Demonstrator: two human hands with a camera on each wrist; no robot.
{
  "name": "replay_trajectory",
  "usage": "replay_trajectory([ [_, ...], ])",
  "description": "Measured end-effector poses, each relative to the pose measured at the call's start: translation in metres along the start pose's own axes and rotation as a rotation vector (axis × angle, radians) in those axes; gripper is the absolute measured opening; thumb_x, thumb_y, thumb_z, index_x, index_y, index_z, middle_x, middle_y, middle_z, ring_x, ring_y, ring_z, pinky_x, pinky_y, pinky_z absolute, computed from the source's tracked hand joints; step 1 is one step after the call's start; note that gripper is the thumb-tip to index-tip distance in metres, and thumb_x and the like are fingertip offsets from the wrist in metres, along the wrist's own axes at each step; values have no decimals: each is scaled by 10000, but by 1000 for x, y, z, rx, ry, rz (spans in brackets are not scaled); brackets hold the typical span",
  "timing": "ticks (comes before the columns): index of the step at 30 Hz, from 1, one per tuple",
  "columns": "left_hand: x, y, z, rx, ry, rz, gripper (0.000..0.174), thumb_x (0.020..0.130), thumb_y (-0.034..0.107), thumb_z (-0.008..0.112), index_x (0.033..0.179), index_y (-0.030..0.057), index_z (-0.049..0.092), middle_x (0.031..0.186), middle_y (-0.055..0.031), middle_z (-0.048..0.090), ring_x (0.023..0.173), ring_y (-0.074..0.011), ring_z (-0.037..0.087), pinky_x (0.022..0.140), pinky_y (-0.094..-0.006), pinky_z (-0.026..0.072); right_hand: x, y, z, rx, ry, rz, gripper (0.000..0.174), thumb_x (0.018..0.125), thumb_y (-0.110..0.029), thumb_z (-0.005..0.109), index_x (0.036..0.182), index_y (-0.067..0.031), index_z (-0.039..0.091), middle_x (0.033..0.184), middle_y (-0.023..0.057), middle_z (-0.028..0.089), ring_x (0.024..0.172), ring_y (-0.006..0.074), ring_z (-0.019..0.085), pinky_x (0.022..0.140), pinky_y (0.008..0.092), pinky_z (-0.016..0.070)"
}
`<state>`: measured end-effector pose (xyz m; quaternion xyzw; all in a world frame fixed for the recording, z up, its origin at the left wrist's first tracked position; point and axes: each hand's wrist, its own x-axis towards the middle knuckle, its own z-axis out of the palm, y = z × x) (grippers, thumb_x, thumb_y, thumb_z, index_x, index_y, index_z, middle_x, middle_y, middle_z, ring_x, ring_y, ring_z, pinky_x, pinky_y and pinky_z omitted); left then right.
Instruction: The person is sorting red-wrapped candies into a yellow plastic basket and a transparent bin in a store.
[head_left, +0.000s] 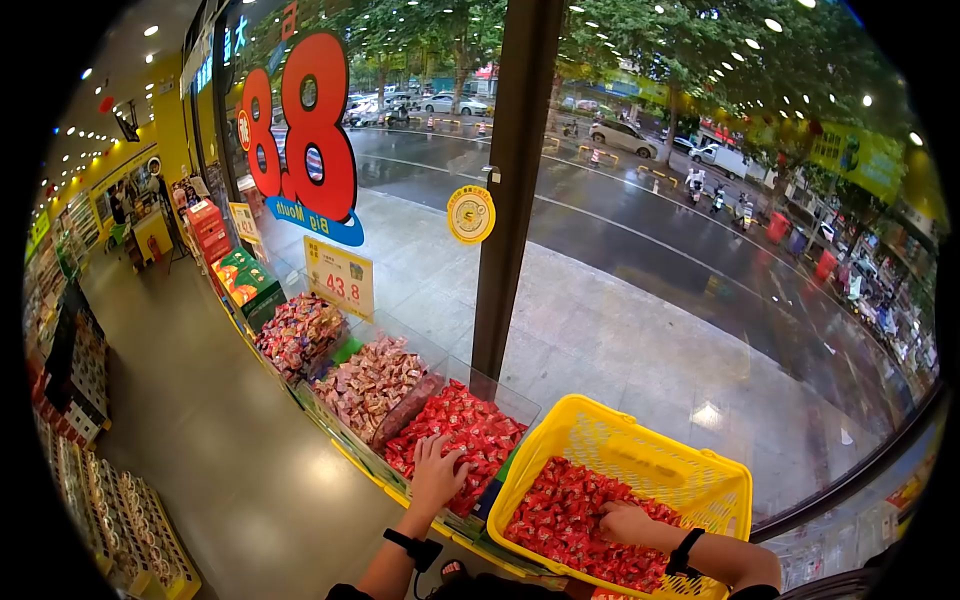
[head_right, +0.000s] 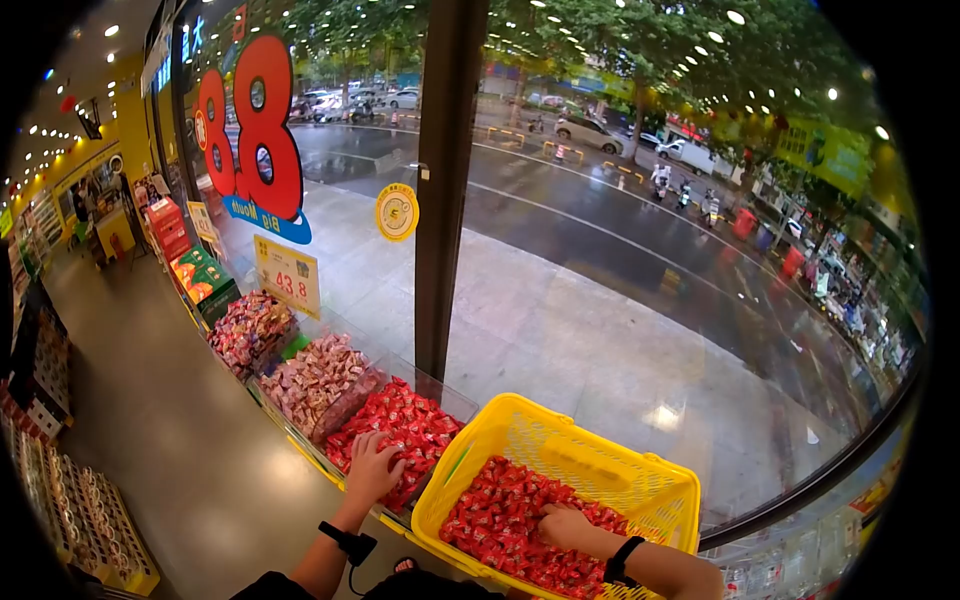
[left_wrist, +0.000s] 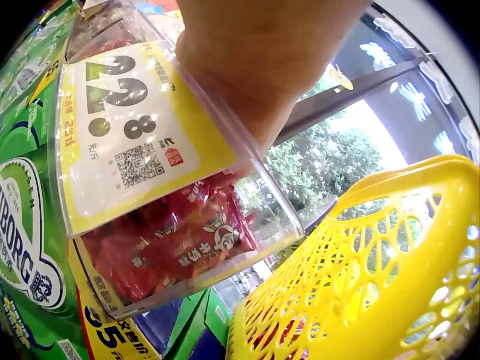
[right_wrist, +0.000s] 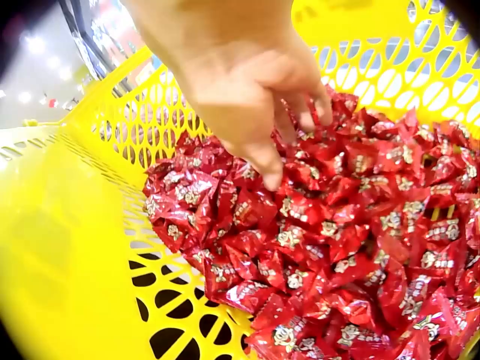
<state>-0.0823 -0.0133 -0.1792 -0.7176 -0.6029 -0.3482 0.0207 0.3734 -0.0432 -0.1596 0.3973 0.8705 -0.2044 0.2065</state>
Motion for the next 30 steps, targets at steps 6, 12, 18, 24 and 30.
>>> replay_trajectory([
  [6,2,6,-7,-53,12,-17,329,883,319,816,1129,106,766,1355,-179,623,1348,-395,517,1207,-587,332,-9,-15,-42,-15,64,-17,218,917,-297,697,1030,-145,807,1334,109,628,1227,365,609,1017,544,504],
  [12,17,33,-40,-387,50,-44,350,878,323,839,1181,161,774,1366,-138,623,1357,-372,523,1213,-610,314,-62,-73,-137,-4,512,-126,122,876,-228,773,970,-150,788,1336,80,656,1173,330,657,977,460,551],
  [18,36,143,-128,-525,-76,448,391,837,363,882,1183,207,788,1436,-82,598,1416,-354,500,1227,-613,316,-94,-147,-175,22,840,-236,157,835,-187,848,953,-129,762,1373,69,647,1224,318,653,1018,444,552],
  [24,19,168,-95,-599,-112,597,380,798,361,914,1118,201,784,1493,-48,572,1429,-326,501,1226,-627,323,-92,-165,-162,127,845,-226,189,843,-171,840,998,-106,753,1378,80,638,1254,330,642,1039,453,544],
  [30,18,173,-105,-568,-83,536,281,775,284,927,1008,184,805,1400,-32,630,1381,-320,537,1208,-598,365,-90,-169,-164,56,834,-234,191,850,-171,826,1012,-104,748,1363,90,632,1229,336,646,1020,466,545],
])
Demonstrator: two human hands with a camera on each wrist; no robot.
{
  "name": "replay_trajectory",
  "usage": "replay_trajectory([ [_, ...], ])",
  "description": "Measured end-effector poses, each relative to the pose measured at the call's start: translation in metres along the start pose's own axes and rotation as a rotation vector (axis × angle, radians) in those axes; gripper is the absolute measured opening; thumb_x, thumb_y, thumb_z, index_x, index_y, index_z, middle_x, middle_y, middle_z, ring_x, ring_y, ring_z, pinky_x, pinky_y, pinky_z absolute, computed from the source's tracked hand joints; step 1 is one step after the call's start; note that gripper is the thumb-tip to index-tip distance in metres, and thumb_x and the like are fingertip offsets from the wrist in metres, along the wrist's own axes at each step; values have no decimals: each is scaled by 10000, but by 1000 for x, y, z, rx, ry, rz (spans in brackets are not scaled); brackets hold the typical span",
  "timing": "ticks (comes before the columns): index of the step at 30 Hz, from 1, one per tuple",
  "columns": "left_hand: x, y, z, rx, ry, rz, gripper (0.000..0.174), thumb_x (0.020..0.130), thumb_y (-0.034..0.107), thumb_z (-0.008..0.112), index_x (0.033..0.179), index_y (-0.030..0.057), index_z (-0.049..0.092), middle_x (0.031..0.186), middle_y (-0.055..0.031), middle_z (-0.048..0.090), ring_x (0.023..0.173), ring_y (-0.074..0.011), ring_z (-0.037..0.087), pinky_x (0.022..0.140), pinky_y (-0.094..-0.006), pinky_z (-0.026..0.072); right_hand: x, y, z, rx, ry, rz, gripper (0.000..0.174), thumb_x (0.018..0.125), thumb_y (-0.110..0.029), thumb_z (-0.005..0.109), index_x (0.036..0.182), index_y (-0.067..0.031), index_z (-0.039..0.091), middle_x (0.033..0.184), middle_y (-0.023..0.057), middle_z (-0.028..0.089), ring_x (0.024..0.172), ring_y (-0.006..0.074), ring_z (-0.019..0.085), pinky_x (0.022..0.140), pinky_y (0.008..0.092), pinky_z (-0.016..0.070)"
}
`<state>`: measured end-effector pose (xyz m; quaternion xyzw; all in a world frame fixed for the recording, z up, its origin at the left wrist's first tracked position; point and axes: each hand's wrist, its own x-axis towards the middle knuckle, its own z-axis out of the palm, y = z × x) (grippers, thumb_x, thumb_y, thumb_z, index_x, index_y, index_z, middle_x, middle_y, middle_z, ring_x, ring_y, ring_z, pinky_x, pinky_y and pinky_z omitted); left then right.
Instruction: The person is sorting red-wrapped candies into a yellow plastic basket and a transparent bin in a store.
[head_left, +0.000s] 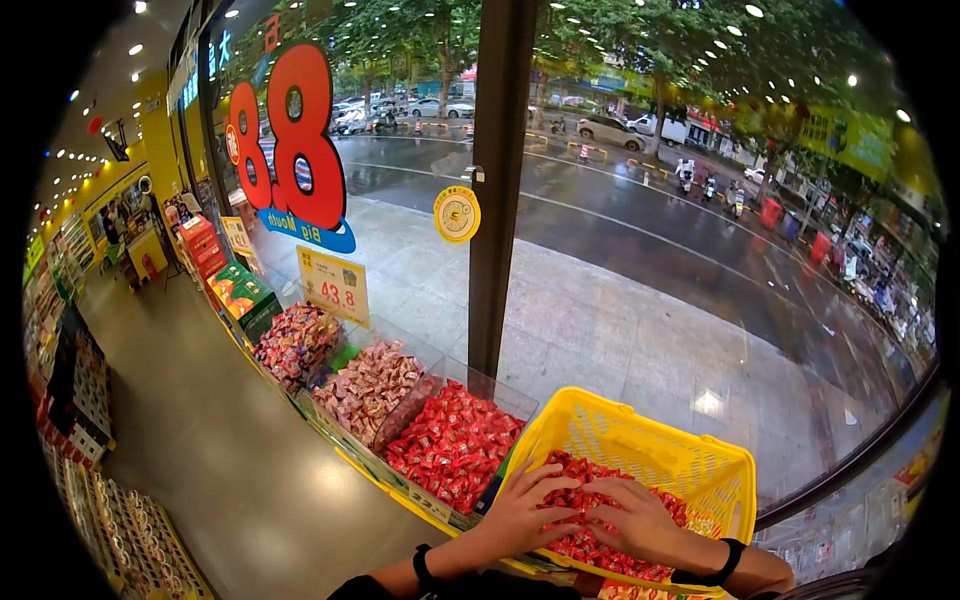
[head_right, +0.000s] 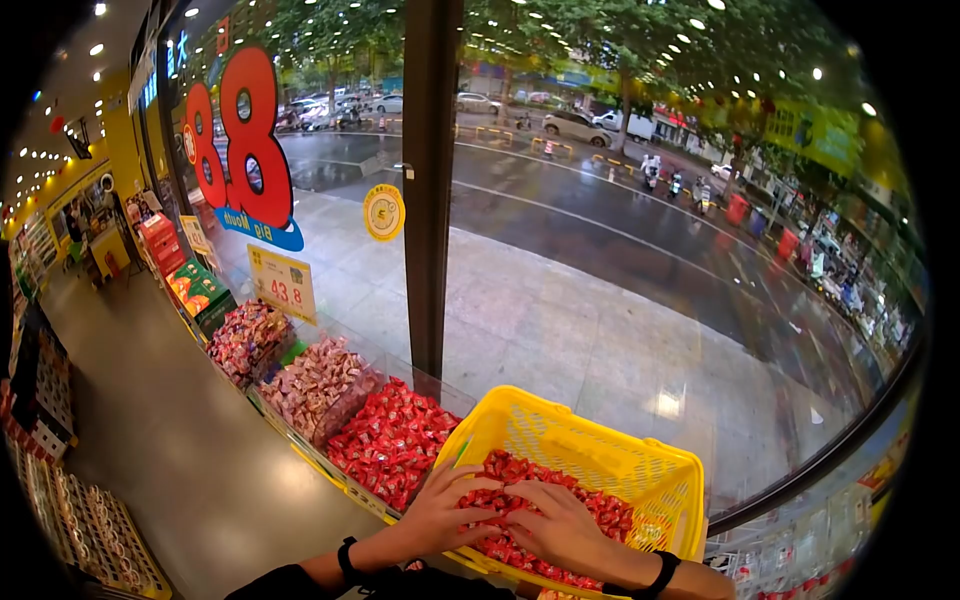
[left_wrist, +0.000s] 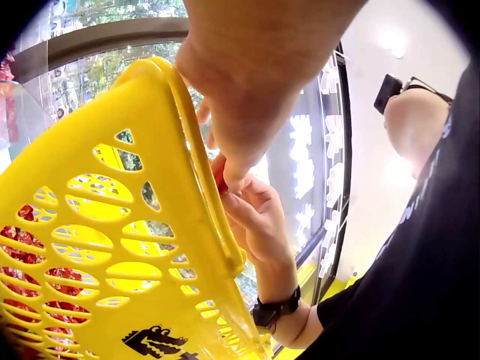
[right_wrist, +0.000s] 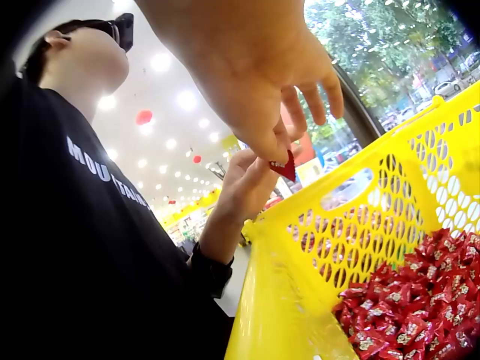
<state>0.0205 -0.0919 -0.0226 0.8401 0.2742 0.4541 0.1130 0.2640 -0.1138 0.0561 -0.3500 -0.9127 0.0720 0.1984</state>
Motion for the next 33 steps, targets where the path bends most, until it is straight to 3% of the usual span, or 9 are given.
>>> replay_trajectory([
  [3,0,-14,-10,98,120,-27,234,760,254,933,933,152,813,1327,-34,665,1343,-333,555,1182,-583,393,3,10,3,13,-18,80,226,861,-214,822,1048,-105,754,1367,103,630,1212,346,646,1019,472,541],
  [7,-18,-67,-33,270,362,-181,180,751,199,930,853,111,811,1253,-62,691,1299,-352,574,1129,-553,433,-9,72,27,19,-348,221,366,899,-357,791,1182,-128,746,1404,127,619,1222,384,636,1025,496,536],
  [9,-42,-98,-37,361,388,-269,164,788,203,903,878,101,812,1268,-66,681,1290,-349,563,1125,-534,422,-16,103,44,54,-629,319,461,947,-440,753,1295,-139,720,1448,152,605,1266,401,612,1034,514,534],
  [15,-117,-159,-8,397,215,-458,161,815,230,876,880,96,816,1296,-83,662,1322,-357,527,1139,-534,393,-66,148,127,-159,-1004,404,717,959,-600,718,1535,-197,581,1495,234,507,1367,465,497,1100,587,470],
  [19,-127,-156,7,500,90,-508,207,815,320,873,880,132,814,1295,-82,650,1328,-338,526,1187,-555,340,-82,153,158,-169,-985,377,625,950,-525,756,1444,-153,662,1475,243,496,1397,479,440,1142,640,415],
  [20,-125,-155,6,504,96,-506,226,815,344,872,886,136,815,1291,-80,651,1323,-332,532,1187,-550,344,-90,160,167,-163,-938,375,466,964,-405,757,1324,-110,732,1440,237,508,1374,467,444,1132,640,407],
  [23,-114,-142,2,553,89,-520,262,831,388,857,913,143,816,1282,-78,652,1320,-325,537,1196,-542,343,-96,172,180,-118,-928,376,357,971,-329,735,1239,-95,761,1422,235,514,1338,460,464,1108,637,419],
  [29,-120,-149,8,581,147,-511,261,860,395,830,917,141,809,1259,-83,659,1300,-326,555,1204,-538,340,-86,181,180,-124,-1060,343,346,968,-370,736,1194,-112,777,1437,232,499,1351,454,447,1106,636,419],
  [33,-121,-152,9,578,159,-513,250,861,383,830,905,139,804,1242,-87,664,1279,-328,566,1196,-537,350,-71,147,155,-256,-1107,292,413,954,-445,756,1194,-109,778,1465,225,488,1378,442,437,1112,642,417],
])
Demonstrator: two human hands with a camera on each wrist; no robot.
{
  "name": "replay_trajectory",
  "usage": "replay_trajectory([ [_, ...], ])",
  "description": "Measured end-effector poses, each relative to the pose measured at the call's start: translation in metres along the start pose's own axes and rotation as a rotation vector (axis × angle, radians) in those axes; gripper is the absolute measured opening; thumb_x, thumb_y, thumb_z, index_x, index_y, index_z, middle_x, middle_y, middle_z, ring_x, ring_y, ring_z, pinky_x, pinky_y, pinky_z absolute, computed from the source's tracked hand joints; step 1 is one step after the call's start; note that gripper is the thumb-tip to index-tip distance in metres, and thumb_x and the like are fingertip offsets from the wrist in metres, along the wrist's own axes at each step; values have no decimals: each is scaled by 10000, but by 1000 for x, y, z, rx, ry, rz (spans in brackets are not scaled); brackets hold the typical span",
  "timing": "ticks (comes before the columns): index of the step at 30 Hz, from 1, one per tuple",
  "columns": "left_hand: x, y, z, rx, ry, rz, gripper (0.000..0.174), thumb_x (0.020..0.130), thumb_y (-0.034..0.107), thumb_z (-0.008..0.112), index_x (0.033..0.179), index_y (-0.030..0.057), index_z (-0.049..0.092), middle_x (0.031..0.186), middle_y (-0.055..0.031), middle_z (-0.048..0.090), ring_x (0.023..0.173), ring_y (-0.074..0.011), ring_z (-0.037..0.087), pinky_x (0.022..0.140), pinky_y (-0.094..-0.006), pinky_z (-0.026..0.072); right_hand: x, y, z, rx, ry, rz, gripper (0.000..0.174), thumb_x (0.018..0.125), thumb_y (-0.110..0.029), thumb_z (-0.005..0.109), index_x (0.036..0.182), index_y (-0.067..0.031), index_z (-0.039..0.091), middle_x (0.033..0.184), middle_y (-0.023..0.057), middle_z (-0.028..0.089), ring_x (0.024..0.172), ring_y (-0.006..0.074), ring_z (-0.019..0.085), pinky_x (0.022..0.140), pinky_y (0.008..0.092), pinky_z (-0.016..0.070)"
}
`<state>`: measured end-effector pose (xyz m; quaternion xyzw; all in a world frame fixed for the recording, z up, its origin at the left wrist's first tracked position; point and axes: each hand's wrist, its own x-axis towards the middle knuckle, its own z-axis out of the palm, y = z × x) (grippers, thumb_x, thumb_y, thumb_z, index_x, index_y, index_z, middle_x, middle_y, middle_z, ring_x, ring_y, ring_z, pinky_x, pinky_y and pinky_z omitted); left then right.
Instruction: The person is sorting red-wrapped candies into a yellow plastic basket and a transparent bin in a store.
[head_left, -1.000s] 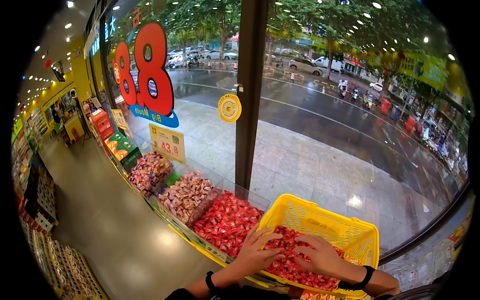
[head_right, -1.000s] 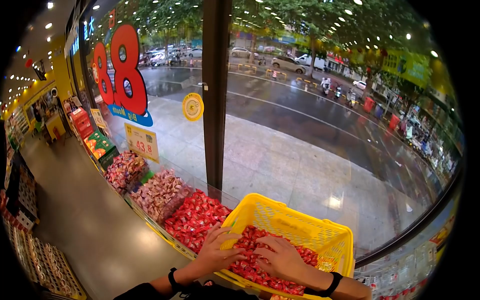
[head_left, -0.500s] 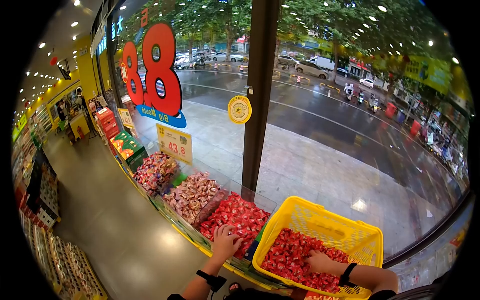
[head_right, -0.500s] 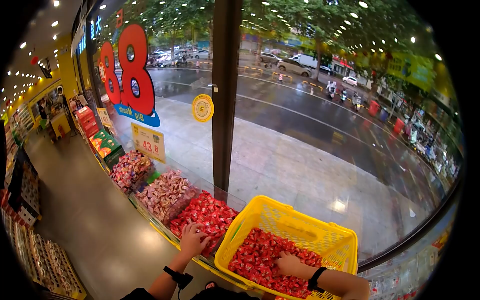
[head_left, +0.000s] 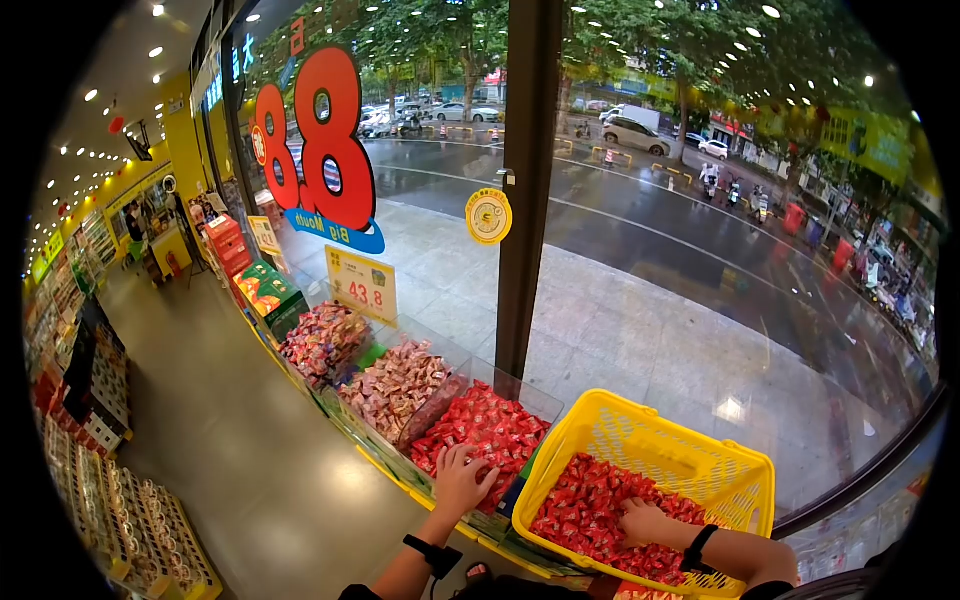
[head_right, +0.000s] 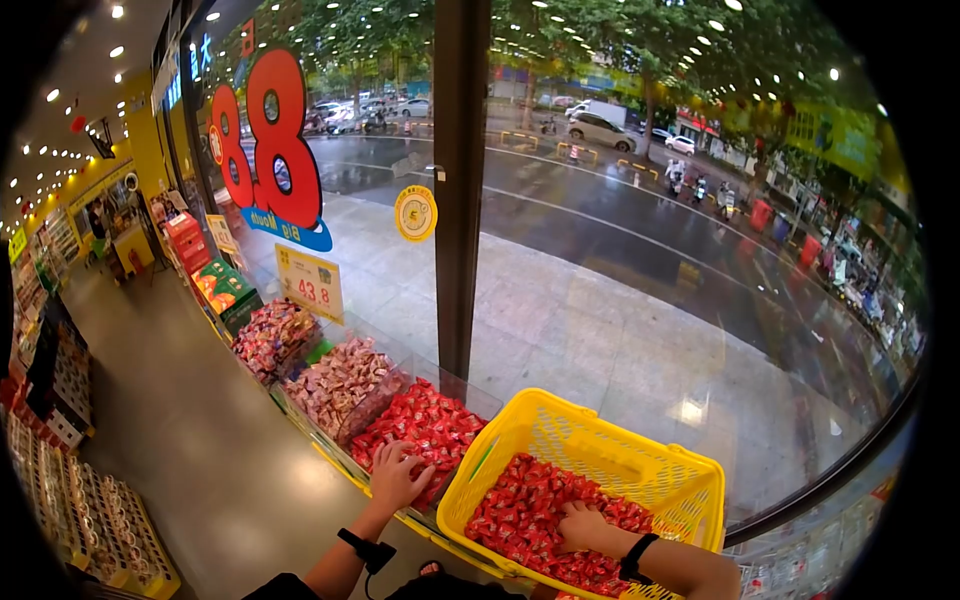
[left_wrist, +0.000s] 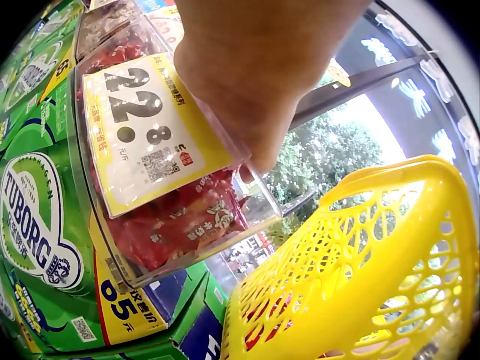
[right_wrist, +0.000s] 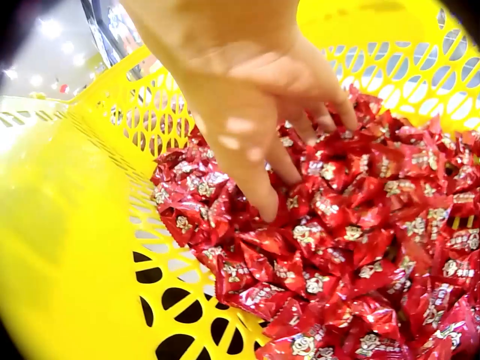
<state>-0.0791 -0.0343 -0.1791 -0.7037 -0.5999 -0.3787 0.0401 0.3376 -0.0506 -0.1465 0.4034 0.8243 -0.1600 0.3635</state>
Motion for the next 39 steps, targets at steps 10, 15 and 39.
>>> replay_trajectory([
  [10,-2,1,-5,-47,-1,9,299,834,359,836,1019,128,788,1271,-95,652,1300,-343,553,1193,-555,355,-1,5,-16,99,131,32,230,898,-320,830,1056,-153,828,1504,148,516,1386,395,473,1138,581,416],
  [15,24,30,-38,-182,53,49,416,816,293,835,1189,137,738,1329,-114,620,1330,-368,529,1196,-583,345,-70,-12,-80,299,632,-46,132,882,-240,815,983,-155,808,1463,128,551,1382,380,502,1133,543,421],
  [39,49,167,-99,-471,-90,545,277,772,204,907,1012,166,773,1386,-13,638,1368,-307,541,1215,-625,339,-169,-107,-146,661,1093,-251,212,897,-167,851,1090,-125,772,1428,156,559,1340,371,564,1091,468,505],
])
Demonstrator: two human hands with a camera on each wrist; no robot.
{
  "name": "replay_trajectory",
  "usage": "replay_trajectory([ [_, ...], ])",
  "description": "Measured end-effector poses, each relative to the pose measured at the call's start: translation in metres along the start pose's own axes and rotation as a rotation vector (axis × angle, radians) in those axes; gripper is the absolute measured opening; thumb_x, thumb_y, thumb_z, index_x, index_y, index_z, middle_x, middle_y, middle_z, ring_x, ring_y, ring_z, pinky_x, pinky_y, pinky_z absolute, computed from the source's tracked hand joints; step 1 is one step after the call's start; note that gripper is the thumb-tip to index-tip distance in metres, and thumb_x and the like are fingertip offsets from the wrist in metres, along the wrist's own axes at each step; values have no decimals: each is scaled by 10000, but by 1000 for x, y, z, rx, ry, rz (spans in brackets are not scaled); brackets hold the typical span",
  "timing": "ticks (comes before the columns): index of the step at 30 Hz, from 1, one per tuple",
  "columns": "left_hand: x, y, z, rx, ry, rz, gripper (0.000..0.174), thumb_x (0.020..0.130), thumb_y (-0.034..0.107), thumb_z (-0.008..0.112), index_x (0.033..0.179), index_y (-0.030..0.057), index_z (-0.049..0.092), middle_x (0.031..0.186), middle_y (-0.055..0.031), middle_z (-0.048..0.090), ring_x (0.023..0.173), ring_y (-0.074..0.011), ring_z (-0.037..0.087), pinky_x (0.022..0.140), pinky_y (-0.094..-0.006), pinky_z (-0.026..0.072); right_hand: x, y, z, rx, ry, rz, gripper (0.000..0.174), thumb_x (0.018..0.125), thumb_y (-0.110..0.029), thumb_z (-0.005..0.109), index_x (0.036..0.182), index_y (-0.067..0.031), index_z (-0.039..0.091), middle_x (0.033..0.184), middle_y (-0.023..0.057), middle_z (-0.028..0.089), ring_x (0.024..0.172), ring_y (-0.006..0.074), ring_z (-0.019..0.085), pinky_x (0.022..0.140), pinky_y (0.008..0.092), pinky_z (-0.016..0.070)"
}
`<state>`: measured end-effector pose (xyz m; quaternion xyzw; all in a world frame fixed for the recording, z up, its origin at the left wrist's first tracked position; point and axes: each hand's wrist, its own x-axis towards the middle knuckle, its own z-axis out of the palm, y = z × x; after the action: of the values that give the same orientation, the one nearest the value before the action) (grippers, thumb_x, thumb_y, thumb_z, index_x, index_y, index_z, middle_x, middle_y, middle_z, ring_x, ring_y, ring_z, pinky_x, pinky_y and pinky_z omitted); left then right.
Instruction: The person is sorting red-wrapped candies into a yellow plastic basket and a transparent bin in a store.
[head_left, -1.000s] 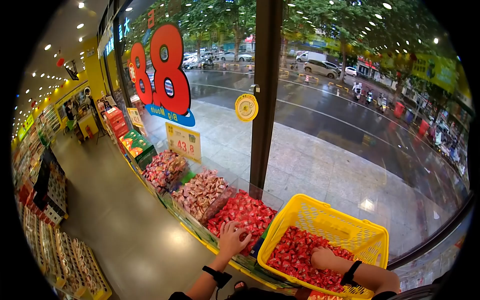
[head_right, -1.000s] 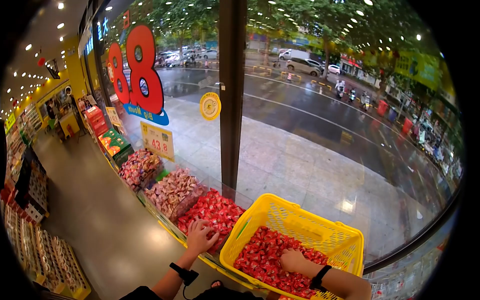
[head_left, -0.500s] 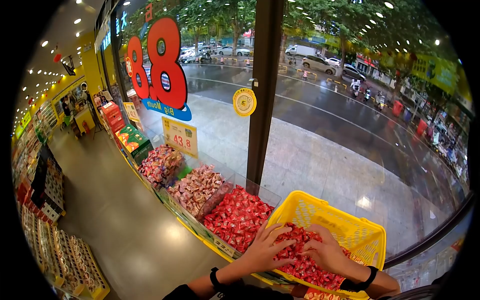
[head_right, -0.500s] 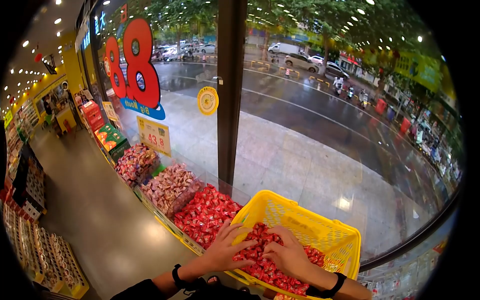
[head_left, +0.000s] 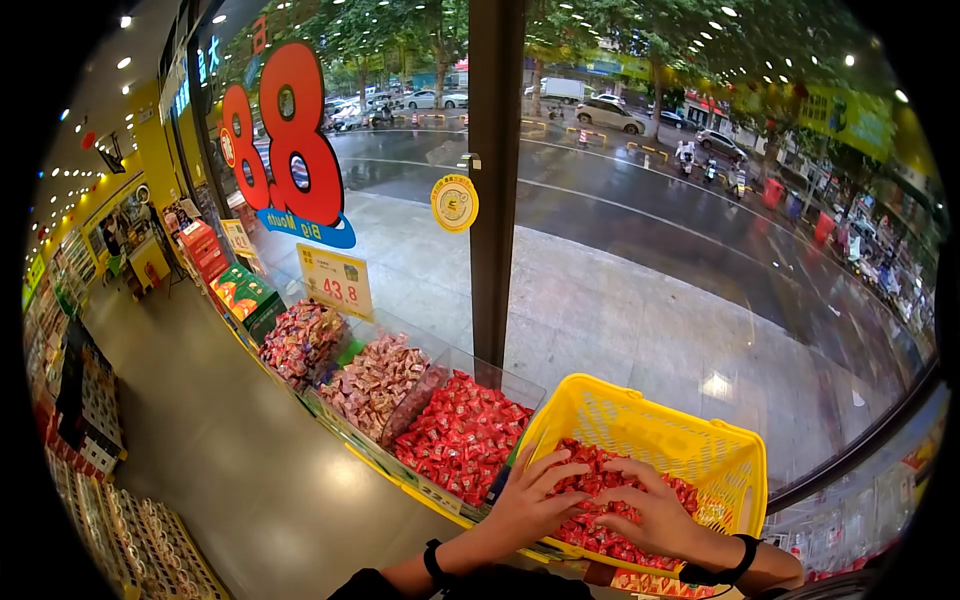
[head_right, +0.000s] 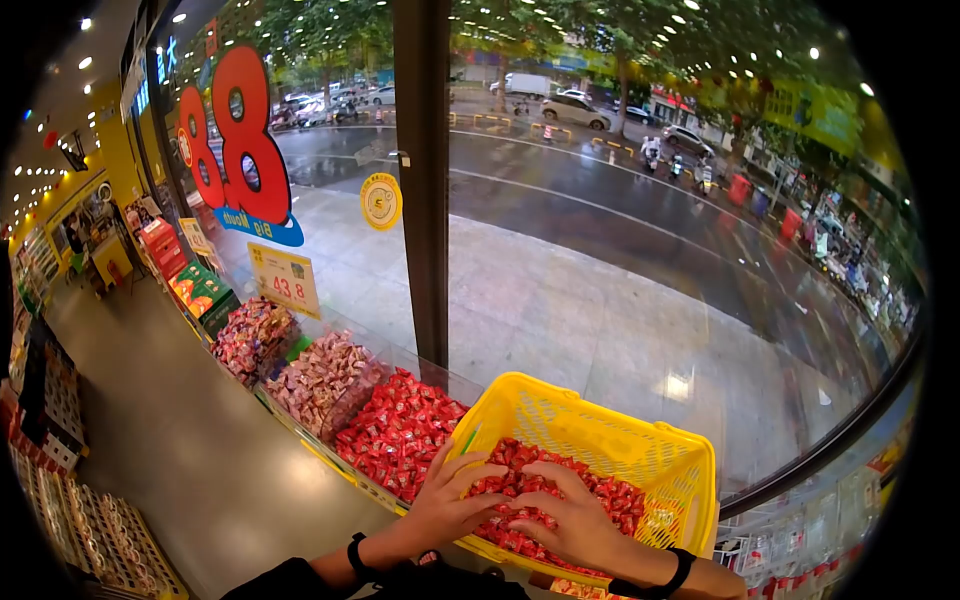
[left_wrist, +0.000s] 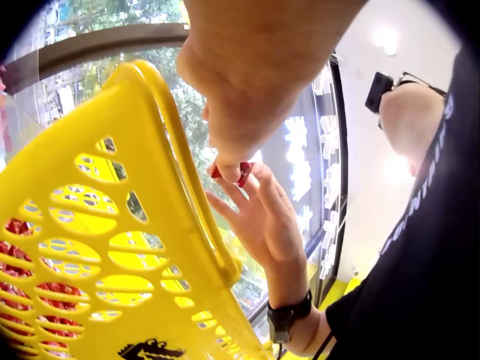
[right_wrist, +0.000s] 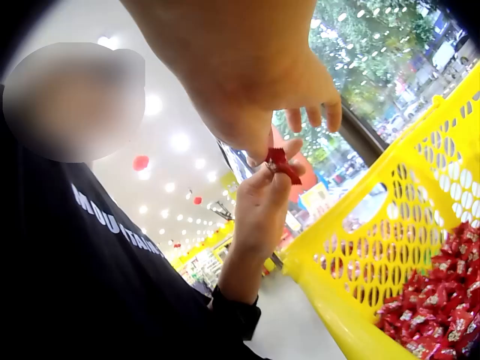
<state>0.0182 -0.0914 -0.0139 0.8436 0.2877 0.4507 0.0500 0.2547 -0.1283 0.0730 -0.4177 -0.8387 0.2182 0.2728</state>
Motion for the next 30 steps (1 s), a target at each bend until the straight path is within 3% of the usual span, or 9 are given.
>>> replay_trajectory([
  [5,-30,-73,-29,278,172,-239,192,773,171,896,928,133,788,1345,-44,654,1334,-355,544,1194,-602,363,-26,9,-21,-4,12,162,281,904,-193,851,1169,-136,775,1409,160,585,1281,349,611,1062,440,525],
  [10,-82,-141,-24,483,29,-446,206,811,234,872,958,116,790,1365,-98,635,1371,-381,507,1191,-594,350,-55,13,-28,58,-30,341,255,900,-185,842,1146,-153,786,1380,152,611,1276,345,621,1078,451,521],
  [14,-82,-152,-14,545,-18,-465,263,863,262,830,1085,131,775,1395,-123,609,1398,-398,476,1215,-639,301,-82,20,-20,-132,13,282,251,876,-192,844,1116,-145,787,1379,135,614,1257,371,623,1084,480,516],
  [16,-65,-146,-17,551,-41,-417,303,876,242,816,1158,141,770,1416,-126,596,1404,-397,475,1225,-639,297,-97,25,-18,-168,78,327,253,867,-186,844,1111,-150,787,1376,136,615,1251,373,622,1070,478,521],
  [20,-4,-111,-32,401,-143,-291,310,866,202,819,1162,127,770,1435,-131,588,1392,-389,493,1224,-625,312,-128,36,-13,-311,228,377,254,838,-166,846,1083,-132,787,1324,127,650,1189,366,647,1021,458,545],
  [24,77,-51,-40,183,-210,-81,294,832,146,838,1120,112,790,1418,-123,604,1410,-386,497,1184,-574,391,-156,46,-13,-471,339,420,233,823,-136,836,1050,-122,787,1280,121,675,1158,358,664,996,445,556],
  [27,132,-10,-31,141,-347,194,290,836,181,842,1117,125,796,1434,-122,598,1416,-371,500,1205,-574,382,-172,56,-6,-464,443,424,222,810,-102,833,1026,-115,786,1230,112,698,1112,352,684,959,443,570],
  [30,172,18,10,25,-501,345,338,872,260,819,1189,150,772,1454,-123,584,1417,-366,503,1211,-576,379,-174,53,-10,-438,584,400,224,801,-72,834,1017,-103,783,1175,98,711,1058,339,702,913,439,584],
])
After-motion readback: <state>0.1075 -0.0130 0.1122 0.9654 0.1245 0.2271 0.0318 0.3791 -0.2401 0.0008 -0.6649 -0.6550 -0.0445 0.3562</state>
